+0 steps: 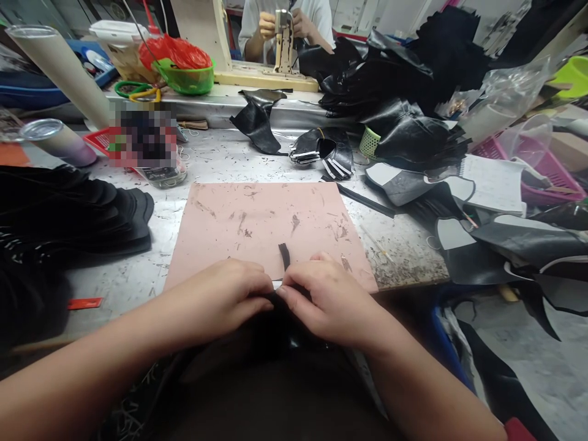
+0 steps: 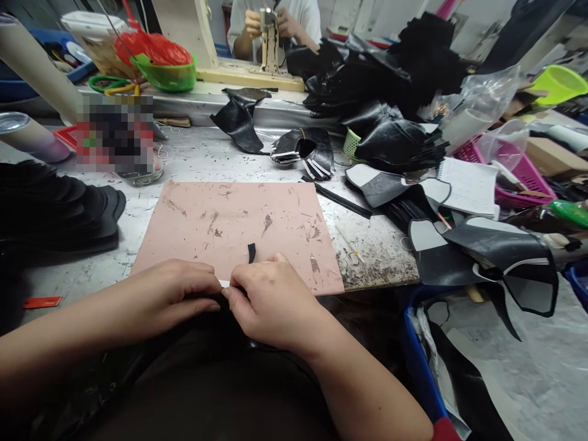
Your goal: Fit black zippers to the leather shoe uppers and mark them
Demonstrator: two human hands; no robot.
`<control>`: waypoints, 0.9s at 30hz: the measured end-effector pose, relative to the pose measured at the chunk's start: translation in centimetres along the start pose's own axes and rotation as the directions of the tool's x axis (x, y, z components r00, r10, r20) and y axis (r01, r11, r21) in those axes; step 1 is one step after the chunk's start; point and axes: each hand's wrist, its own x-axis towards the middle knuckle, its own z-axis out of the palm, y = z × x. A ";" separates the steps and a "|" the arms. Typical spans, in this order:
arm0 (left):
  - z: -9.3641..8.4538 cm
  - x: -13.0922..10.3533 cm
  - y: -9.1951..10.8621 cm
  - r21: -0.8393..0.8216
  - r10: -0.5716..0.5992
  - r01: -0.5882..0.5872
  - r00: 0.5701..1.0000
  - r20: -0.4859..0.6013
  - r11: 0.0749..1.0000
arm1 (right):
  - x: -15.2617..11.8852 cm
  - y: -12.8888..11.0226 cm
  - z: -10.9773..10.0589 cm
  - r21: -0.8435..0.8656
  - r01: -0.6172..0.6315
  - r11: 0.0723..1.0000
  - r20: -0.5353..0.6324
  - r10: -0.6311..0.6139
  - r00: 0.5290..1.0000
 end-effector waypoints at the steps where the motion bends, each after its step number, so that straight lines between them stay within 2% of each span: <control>1: 0.0 0.1 -0.1 -0.069 -0.019 0.019 1.000 0.004 0.997 | 0.0 0.1 -0.2 0.019 -0.010 1.000 -0.010 0.010 1.000; 5: 0.3 0.2 -0.5 -0.336 -0.127 0.126 0.992 0.020 0.933 | -0.4 0.6 -0.5 0.091 -0.042 0.995 -0.038 0.045 0.998; 10: 0.7 0.0 -0.6 -0.461 -0.142 0.130 0.990 0.010 0.878 | -0.8 1.1 -0.3 0.178 -0.054 0.982 -0.031 0.060 0.998; 14: 0.5 0.1 -0.5 -0.441 -0.111 0.118 0.993 0.042 0.889 | -0.8 1.2 -0.2 0.208 -0.063 0.976 -0.056 0.076 0.996; 18: 0.1 0.3 0.0 -0.298 -0.047 0.077 0.993 0.105 0.952 | -0.7 1.1 -0.1 0.182 -0.052 0.982 -0.060 0.064 0.996; 22: 0.0 0.5 0.6 -0.130 -0.015 0.016 1.000 0.004 0.991 | -0.9 0.8 0.0 0.099 -0.015 0.995 -0.084 0.023 0.996; 27: 0.2 0.7 0.4 -0.220 -0.104 0.098 0.994 -0.018 0.971 | -1.3 0.7 -0.3 0.055 0.028 0.998 -0.224 -0.015 0.974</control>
